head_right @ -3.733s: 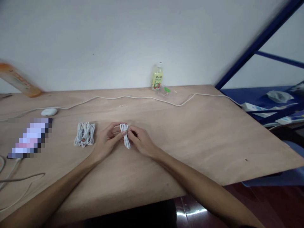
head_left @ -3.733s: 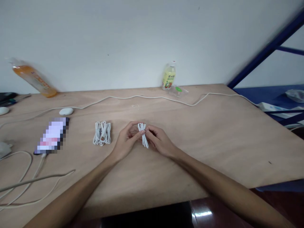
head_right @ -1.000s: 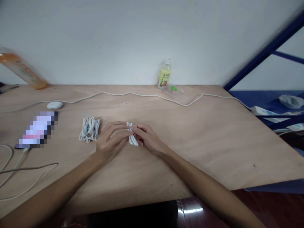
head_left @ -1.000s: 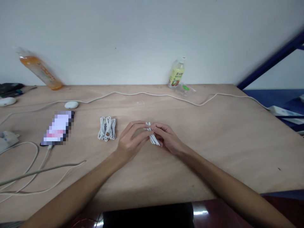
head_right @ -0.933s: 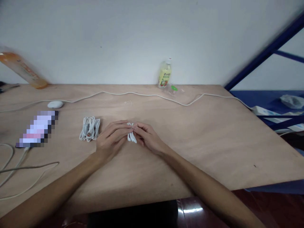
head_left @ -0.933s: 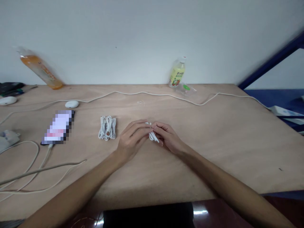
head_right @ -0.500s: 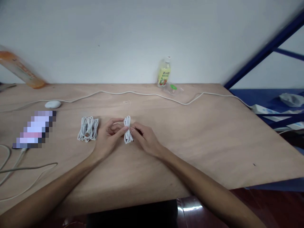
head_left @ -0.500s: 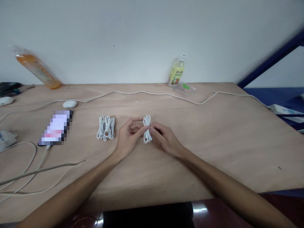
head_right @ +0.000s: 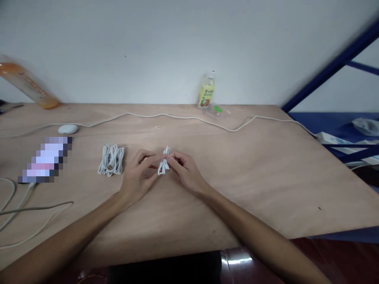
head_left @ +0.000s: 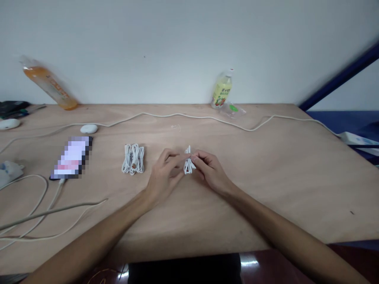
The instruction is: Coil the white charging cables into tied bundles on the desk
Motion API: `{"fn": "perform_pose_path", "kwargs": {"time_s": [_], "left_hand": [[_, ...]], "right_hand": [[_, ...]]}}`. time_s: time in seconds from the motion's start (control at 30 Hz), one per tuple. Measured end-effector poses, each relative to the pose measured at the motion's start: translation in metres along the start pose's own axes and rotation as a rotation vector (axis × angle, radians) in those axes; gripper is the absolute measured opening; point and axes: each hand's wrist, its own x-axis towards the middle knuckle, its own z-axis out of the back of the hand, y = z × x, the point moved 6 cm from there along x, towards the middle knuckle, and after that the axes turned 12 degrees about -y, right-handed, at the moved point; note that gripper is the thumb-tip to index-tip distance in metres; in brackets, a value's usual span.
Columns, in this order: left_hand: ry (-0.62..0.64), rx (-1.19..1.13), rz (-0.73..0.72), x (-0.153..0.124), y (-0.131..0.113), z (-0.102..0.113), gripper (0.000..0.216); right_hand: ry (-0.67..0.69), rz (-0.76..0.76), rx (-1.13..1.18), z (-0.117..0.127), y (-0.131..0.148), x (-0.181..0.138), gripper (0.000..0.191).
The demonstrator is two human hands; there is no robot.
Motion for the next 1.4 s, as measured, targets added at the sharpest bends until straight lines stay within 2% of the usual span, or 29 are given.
{"fn": "perform_pose_path", "kwargs": {"time_s": [0.1,0.17,0.3,0.4,0.5,0.6,0.7,0.77,0.9,0.93,1.0,1.07,1.17,1.23,1.3,1.4], "left_hand": [[-0.083,0.054,-0.163,0.0,-0.004,0.004,0.026],[-0.079,0.041,-0.211,-0.001,-0.005,0.003,0.025],[-0.053,-0.023,-0.145,-0.001,-0.003,-0.001,0.021],[-0.057,-0.095,0.02,0.001,0.0,-0.003,0.019],[-0.052,-0.248,0.315,0.0,0.01,-0.008,0.023],[-0.047,-0.477,0.653,-0.005,0.021,-0.016,0.053],[-0.046,-0.619,0.828,-0.01,0.027,-0.022,0.083],[-0.038,-0.693,0.881,-0.012,0.029,-0.026,0.078],[0.033,-0.784,0.951,-0.014,0.03,-0.033,0.045],[0.047,-0.762,0.922,-0.012,0.029,-0.032,0.04],[0.056,-0.644,0.765,-0.007,0.025,-0.026,0.029],[0.045,-0.433,0.515,0.0,0.016,-0.016,0.022],[-0.036,-0.106,0.141,0.002,0.002,-0.002,0.024],[-0.107,0.015,-0.033,0.0,-0.006,0.004,0.026],[-0.151,0.054,-0.137,-0.002,-0.01,0.007,0.025],[-0.125,0.019,-0.207,-0.002,-0.013,0.004,0.023]], "right_hand": [[0.02,-0.091,0.058,-0.002,-0.008,0.0,0.054],[0.021,-0.116,0.068,-0.002,-0.011,-0.001,0.054],[0.018,-0.067,0.014,-0.001,-0.006,-0.002,0.055],[0.025,-0.009,-0.032,-0.001,0.0,-0.002,0.054],[0.033,-0.003,-0.033,-0.002,0.002,-0.003,0.052],[0.003,0.025,-0.042,-0.002,0.002,-0.004,0.05],[-0.02,0.102,-0.094,-0.001,0.004,-0.005,0.048],[-0.021,0.131,-0.122,-0.002,0.005,-0.006,0.046],[-0.028,0.124,-0.091,-0.002,0.003,-0.005,0.048],[-0.03,0.107,-0.068,-0.002,0.002,-0.004,0.049],[-0.028,0.051,-0.012,-0.003,-0.001,-0.003,0.052],[-0.023,-0.021,0.053,-0.003,-0.005,-0.002,0.054],[-0.006,-0.108,0.124,-0.003,-0.008,-0.001,0.057],[0.01,-0.136,0.143,-0.004,-0.008,-0.001,0.058],[0.024,-0.149,0.15,-0.005,-0.008,-0.001,0.058],[0.022,-0.133,0.129,-0.004,-0.006,-0.002,0.057]]}}
